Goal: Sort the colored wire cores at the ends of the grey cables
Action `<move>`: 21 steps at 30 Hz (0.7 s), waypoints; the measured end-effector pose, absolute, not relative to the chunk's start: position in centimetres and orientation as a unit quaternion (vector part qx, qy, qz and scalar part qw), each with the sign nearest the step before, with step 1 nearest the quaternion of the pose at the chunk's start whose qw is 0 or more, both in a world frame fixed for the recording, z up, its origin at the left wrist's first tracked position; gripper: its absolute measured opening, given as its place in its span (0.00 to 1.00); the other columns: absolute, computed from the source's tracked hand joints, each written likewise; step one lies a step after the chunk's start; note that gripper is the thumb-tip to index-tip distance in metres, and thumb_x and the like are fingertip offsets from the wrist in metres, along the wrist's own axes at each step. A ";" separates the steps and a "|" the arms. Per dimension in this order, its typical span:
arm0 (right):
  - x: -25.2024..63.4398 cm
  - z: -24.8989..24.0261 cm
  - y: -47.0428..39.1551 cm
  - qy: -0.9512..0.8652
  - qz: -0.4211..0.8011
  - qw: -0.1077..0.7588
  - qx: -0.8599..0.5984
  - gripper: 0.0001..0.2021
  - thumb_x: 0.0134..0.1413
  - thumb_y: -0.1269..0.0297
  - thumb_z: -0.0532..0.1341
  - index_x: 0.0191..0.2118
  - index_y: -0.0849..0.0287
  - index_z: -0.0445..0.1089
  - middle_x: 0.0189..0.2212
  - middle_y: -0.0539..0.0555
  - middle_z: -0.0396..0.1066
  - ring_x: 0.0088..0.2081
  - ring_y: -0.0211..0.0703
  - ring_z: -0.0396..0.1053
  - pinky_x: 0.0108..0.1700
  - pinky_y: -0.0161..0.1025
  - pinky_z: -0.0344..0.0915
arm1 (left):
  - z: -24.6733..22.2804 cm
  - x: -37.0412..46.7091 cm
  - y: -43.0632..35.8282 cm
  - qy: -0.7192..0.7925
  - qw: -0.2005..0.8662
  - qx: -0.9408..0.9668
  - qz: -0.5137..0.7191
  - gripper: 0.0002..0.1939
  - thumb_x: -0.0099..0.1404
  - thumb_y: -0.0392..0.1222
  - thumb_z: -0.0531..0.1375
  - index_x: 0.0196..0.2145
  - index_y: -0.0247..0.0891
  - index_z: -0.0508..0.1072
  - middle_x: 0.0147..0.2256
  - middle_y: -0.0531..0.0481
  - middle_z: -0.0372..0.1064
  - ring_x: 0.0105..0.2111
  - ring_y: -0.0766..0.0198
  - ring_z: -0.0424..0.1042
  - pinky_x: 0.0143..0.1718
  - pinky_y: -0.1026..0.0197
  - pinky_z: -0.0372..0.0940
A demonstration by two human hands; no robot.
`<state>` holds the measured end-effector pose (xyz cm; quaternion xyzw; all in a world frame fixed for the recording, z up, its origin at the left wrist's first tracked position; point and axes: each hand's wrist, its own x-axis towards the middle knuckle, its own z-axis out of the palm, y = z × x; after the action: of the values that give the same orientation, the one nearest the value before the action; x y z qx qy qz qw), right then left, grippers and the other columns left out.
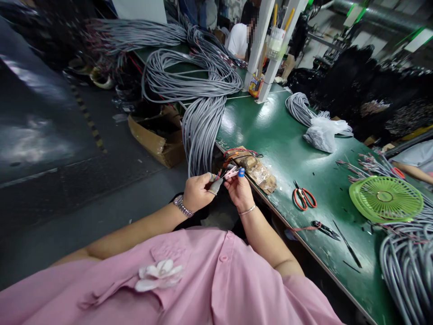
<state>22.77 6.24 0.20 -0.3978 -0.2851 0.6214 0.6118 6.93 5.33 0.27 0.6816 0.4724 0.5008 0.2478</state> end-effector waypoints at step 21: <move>24.7 -2.0 4.1 -0.225 0.640 0.610 -0.409 0.20 0.52 0.44 0.61 0.35 0.58 0.72 0.32 0.51 0.72 0.27 0.32 0.65 0.30 0.31 0.65 | -0.6 6.2 3.7 0.396 0.605 0.467 0.510 0.12 0.58 0.48 0.63 0.31 0.34 0.73 0.21 0.50 0.70 0.19 0.65 0.69 0.22 0.64 0.66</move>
<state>24.67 4.06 -2.00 -0.4091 -0.2248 0.6404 0.6099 6.18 3.70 -0.56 0.4666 0.3958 0.5098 0.6047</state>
